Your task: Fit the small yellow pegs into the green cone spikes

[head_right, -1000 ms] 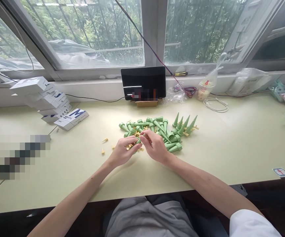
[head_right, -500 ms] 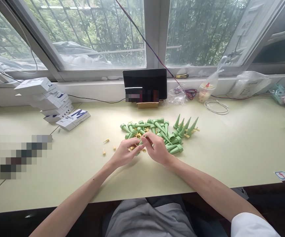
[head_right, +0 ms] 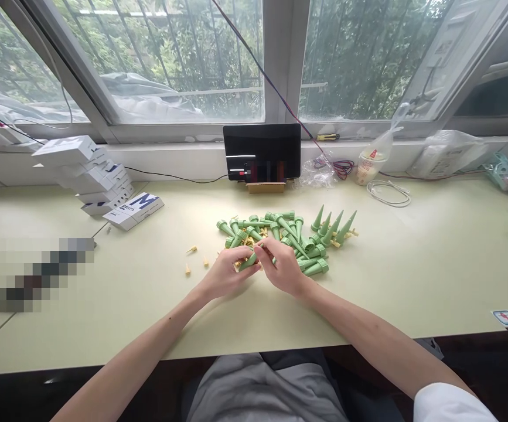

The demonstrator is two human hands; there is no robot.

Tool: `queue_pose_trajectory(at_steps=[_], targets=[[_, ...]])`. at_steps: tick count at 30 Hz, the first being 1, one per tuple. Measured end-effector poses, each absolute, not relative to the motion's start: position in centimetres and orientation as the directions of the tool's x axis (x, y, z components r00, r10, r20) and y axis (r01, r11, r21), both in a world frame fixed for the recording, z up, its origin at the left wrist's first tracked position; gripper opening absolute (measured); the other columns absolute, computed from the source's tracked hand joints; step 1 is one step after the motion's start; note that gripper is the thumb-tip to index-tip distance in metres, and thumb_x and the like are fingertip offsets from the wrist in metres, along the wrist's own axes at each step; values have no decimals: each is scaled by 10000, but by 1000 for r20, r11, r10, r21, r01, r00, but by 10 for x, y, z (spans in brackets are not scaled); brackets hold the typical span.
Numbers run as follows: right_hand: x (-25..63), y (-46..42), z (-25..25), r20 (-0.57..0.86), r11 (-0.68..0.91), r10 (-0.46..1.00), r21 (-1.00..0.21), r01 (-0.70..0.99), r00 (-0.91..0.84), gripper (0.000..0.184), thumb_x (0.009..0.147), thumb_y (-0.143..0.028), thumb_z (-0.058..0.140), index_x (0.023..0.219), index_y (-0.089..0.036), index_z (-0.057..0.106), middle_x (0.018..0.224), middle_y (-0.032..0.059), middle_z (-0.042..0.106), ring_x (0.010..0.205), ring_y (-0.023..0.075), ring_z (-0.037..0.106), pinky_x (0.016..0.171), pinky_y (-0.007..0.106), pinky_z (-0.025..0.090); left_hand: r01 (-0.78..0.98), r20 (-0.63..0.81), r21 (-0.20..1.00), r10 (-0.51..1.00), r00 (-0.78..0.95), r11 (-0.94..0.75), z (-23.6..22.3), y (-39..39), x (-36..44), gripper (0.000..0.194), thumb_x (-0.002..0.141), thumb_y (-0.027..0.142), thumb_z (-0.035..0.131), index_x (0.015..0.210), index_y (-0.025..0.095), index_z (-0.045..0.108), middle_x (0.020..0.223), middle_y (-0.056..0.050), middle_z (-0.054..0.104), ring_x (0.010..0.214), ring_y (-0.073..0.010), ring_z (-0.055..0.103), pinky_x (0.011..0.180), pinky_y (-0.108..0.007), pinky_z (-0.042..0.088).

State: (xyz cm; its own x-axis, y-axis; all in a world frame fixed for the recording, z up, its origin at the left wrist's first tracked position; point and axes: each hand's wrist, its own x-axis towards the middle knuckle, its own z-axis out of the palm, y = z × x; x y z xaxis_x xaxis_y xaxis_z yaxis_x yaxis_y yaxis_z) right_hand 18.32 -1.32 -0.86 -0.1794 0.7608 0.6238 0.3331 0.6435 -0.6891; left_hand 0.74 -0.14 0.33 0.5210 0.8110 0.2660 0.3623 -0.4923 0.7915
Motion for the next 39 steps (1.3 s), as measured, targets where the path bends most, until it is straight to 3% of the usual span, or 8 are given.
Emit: queue_pose_trajectory(at_steps=[16,19,22,25,28,32,35,39], targets=[[183,-12,-10,663,683,723,-645,342,-194,210,1021,-265,464,849,-203,567,691,-1,596,580,115,549,567,236,430,393,282,757,805,522,-521,2,-2,7,185,892,296,621,749,180,604,688,17,555,657,-123,466,614,-267,371],[184,-12,-8,674,690,714,-632,352,-190,197,1019,-257,465,866,-203,577,695,-3,598,579,113,539,573,235,427,368,300,769,802,516,-524,7,-3,6,152,892,332,638,954,197,670,825,-7,657,735,-138,556,648,-267,428],[186,-11,-6,676,682,718,-634,364,-166,198,1015,-261,470,861,-204,581,685,-6,593,566,113,534,567,237,429,320,320,795,805,499,-515,12,-2,5,198,900,353,634,1019,199,669,958,-36,701,845,-158,632,730,-275,501],[189,-9,-4,680,658,727,-649,383,-95,193,1009,-276,484,859,-206,583,655,-18,574,534,110,522,547,237,431,311,374,812,850,370,-493,12,0,5,216,892,361,649,1025,190,654,967,-48,701,887,-168,665,782,-283,540],[197,-5,1,722,670,691,-623,403,-32,185,1006,-281,493,875,-209,601,618,-27,568,507,112,522,532,238,440,341,390,825,890,236,-452,8,2,5,175,920,347,603,937,180,653,900,-44,699,803,-152,666,732,-274,551],[217,5,18,808,667,583,-534,519,84,207,984,-326,537,844,-205,631,610,-12,592,515,127,561,531,244,453,366,379,825,902,205,-430,3,3,6,155,926,321,585,893,184,651,826,-28,691,737,-139,648,663,-253,538],[237,15,28,805,502,536,-547,670,256,244,980,-390,530,880,-199,647,652,13,633,552,147,591,573,263,479,375,396,805,887,237,-459,1,2,7,135,925,302,585,896,186,647,806,-24,685,728,-135,639,644,-242,522],[263,32,28,833,383,497,-464,799,245,287,973,-399,523,819,-186,640,655,31,646,563,155,591,593,267,464,399,397,783,877,269,-477,-1,0,9,125,926,288,580,888,186,642,769,-16,670,681,-124,616,576,-225,483]])
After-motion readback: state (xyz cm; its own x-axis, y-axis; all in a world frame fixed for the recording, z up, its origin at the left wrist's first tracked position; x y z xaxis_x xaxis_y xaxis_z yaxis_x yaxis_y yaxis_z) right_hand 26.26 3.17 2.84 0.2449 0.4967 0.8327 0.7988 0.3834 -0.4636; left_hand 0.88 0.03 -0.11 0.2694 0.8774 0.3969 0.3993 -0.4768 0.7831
